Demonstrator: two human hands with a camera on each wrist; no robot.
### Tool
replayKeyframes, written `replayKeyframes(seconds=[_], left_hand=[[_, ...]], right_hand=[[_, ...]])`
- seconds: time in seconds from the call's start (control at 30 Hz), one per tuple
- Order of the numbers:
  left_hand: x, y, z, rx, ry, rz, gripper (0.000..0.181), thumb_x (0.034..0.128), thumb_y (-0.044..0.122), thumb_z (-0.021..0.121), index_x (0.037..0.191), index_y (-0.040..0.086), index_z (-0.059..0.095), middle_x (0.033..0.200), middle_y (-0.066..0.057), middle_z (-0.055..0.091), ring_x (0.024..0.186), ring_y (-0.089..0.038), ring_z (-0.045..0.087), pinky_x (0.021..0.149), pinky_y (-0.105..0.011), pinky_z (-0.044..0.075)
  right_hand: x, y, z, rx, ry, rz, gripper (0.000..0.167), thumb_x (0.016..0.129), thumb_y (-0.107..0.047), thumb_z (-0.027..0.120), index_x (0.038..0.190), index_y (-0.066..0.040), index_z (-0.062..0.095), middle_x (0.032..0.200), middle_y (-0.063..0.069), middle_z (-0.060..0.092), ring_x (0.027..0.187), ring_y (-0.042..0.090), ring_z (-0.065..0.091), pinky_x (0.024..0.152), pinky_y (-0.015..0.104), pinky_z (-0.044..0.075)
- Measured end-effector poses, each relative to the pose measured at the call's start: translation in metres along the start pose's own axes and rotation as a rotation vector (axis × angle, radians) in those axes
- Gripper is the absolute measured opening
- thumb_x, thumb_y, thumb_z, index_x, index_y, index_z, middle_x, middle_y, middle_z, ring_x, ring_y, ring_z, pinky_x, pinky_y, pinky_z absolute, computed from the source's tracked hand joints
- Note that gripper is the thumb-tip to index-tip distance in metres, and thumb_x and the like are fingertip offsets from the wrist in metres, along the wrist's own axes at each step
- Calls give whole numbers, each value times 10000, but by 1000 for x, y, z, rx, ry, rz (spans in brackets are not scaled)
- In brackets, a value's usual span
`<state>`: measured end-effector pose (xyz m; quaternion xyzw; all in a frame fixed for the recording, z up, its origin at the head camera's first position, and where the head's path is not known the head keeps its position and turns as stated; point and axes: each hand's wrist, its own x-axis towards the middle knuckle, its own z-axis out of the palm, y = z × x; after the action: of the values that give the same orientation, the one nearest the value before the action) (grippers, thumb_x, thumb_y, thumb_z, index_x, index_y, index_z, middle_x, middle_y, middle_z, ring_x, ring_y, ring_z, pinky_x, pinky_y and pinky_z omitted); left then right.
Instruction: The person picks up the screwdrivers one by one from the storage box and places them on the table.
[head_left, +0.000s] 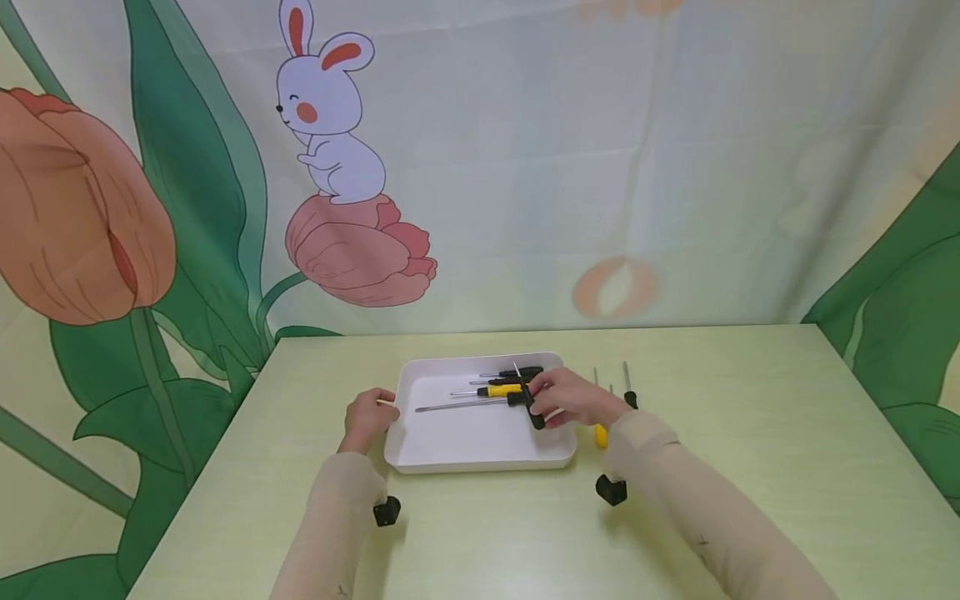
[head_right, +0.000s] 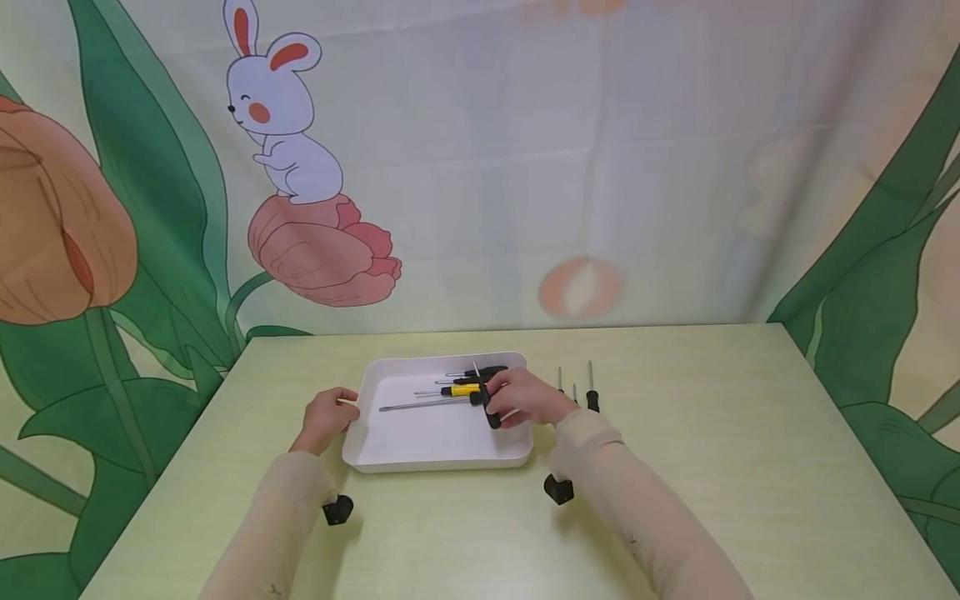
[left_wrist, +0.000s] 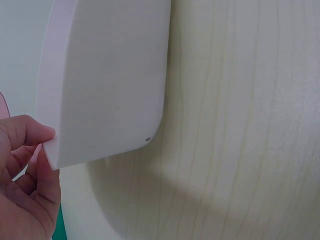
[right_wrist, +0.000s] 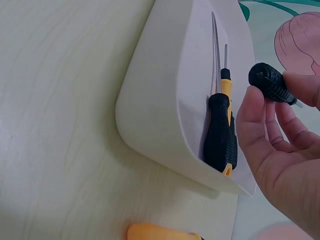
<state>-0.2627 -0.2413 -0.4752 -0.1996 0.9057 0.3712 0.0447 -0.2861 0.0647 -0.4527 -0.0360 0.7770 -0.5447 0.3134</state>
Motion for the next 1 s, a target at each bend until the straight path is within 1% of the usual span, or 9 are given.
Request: replayKeyframes(seconds=[0.13,0.23,0.37,0.5,0.57,0.67,0.77,0.8,1.0], left_hand=[[2,-1,1,3,0,-4,274,759,74,530,1026,37,578,888,-132,610,694,-200,560,571,-258,438],[3,-2,1,0,-7,-9,285,770,82,530,1048,41,576,928,-136,608,725,-200,560,583,-252,440],[2,-2,0,0,-11,-12,294,783,96,536,1070,42,573,949,-133,606,732,-189,553,573,-231,427],[4,-3,1,-3,-6,-10,287,773,87,540,1054,42,575,930,-130,606,719,-192,556,578,-240,435],[4,-3,1,-5,2,-2,276,758,80,542,1029,40,580,889,-125,608,691,-193,554,568,-248,437],[4,-4,1,-9,-1,3,265,757,75,539,1016,41,579,878,-127,608,683,-199,555,569,-262,442],[3,-4,1,-6,0,12,268,757,81,539,1017,39,584,887,-133,613,676,-195,558,555,-259,437],[2,-4,0,-3,-6,5,277,768,86,536,1038,44,581,922,-138,614,704,-198,565,574,-258,442],[0,-2,-1,21,-12,11,295,794,107,538,1079,40,570,962,-143,612,723,-189,567,571,-228,427]], right_hand=[[-5,0,-6,1,2,-4,343,780,-36,570,1104,13,468,1002,136,511,747,206,537,647,307,513],[-7,3,-11,23,-1,-9,350,786,-33,558,1115,26,453,974,123,495,746,203,530,652,307,511],[-7,10,-18,58,6,-20,332,776,-38,564,1084,20,452,885,92,482,718,196,533,639,301,510],[-8,13,-26,80,15,-29,346,764,-31,569,1084,25,449,845,76,487,700,189,538,629,298,509],[-11,13,-29,81,27,-24,351,765,-25,567,1093,23,451,843,75,499,697,189,545,631,297,510],[-15,12,-35,75,45,-24,360,771,-24,559,1109,22,444,855,79,510,702,187,551,642,301,511],[-19,12,-41,67,63,-19,362,777,-34,557,1116,10,437,874,80,509,708,184,546,661,307,509],[-20,13,-43,67,68,-19,362,780,-37,558,1117,9,435,875,80,505,706,184,541,666,310,509],[-23,20,-57,61,81,-29,363,790,-41,557,1121,14,418,870,81,496,716,187,537,701,337,508]])
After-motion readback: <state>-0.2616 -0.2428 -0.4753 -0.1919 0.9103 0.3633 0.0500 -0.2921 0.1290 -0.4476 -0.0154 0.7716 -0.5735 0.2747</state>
